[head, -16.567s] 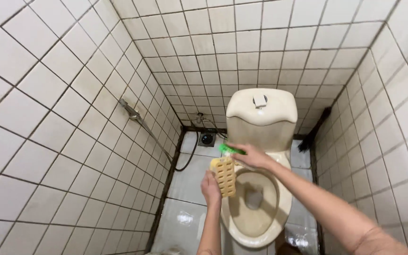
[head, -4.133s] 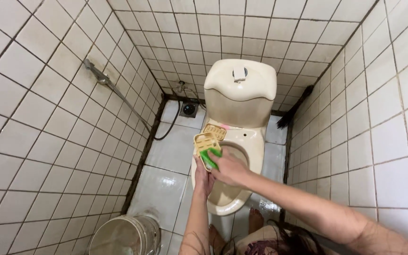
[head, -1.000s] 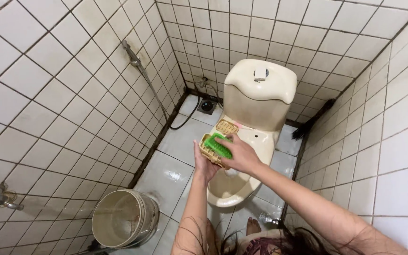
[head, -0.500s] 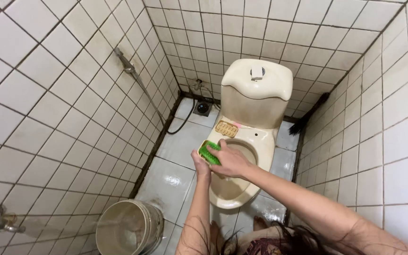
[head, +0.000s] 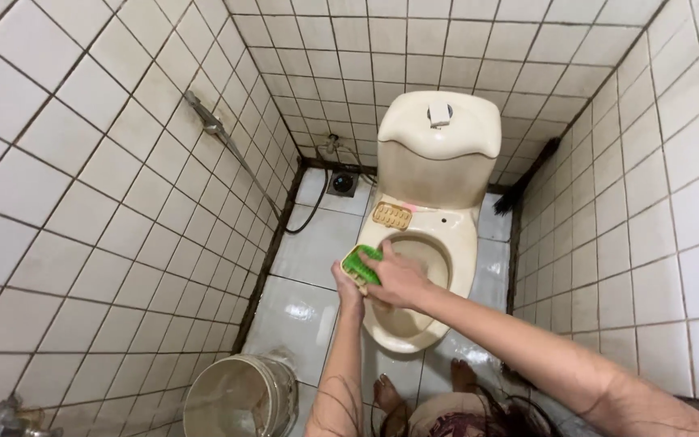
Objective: Scrubbing a soap dish and cleaning the area around a toilet.
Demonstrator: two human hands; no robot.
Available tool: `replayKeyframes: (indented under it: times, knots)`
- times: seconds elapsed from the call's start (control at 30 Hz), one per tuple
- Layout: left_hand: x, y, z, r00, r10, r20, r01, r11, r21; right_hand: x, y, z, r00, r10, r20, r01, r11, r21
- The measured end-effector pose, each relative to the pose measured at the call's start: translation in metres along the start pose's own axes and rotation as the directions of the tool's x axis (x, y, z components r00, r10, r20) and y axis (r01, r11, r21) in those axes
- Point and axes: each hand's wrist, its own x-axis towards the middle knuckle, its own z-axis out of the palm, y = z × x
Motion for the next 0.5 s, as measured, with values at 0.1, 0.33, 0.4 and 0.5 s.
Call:
replayKeyframes:
  times: [0.1,0.33,0.4,0.5]
  knots:
    - [0.004,0.015,0.013,0.981,-0.192,0.034,0.195,0.963,-0.185,0.027,0.024,0.027,0.967,-0.055,-0.247,0.038,0.997,-0.074]
    - [0.012,0.013,0.005,0.976,-0.213,0.031,0.216,0.964,-0.156,0.035,0.030,0.027,0.994,0.058,-0.088,-0.028,0.951,0.307]
    - [0.006,0.015,0.005,0.976,-0.203,0.079,0.213,0.967,-0.142,0.030,0.028,0.022,0.984,-0.079,-0.157,0.115,0.964,0.241]
    - [0.007,0.001,-0.002,0.968,-0.203,0.146,0.229,0.953,-0.197,0.031,0.038,0.009,0.996,-0.090,-0.011,0.090,0.982,0.166]
